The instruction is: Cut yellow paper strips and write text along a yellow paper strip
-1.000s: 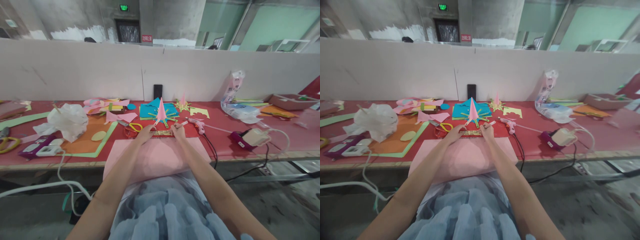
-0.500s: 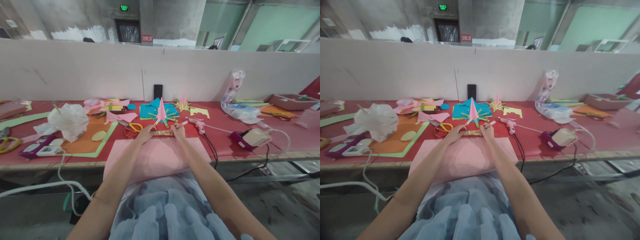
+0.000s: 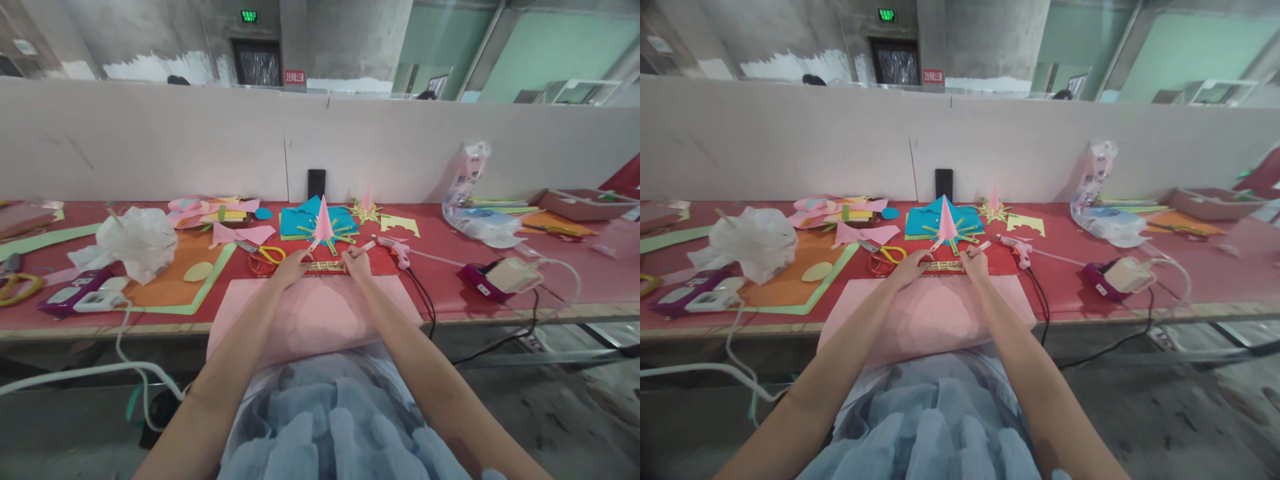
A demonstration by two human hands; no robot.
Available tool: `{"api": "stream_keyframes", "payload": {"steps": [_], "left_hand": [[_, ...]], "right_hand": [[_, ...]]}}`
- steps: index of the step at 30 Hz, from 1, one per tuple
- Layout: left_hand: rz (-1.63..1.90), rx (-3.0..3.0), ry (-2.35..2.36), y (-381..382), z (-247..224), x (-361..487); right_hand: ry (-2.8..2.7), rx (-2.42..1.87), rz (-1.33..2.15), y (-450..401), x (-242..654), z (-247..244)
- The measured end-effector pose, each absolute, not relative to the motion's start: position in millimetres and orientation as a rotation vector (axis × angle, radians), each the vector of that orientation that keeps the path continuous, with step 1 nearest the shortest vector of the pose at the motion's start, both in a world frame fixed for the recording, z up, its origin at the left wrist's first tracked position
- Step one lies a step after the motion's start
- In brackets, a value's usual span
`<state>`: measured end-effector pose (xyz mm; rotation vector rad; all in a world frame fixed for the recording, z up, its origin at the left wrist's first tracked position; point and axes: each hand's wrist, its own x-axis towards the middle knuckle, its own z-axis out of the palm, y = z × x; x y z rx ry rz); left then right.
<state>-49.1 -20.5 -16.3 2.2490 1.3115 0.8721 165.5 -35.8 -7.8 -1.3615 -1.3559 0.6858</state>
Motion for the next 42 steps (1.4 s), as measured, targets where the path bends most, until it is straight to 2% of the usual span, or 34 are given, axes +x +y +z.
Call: {"api": "stream_keyframes", "payload": {"steps": [42], "left_hand": [[0.864, 2.244, 1.337, -21.9, -16.0, -48.3]], "right_hand": [[-1.33, -1.42, 0.653, -37.3, 165.0, -5.2]]}}
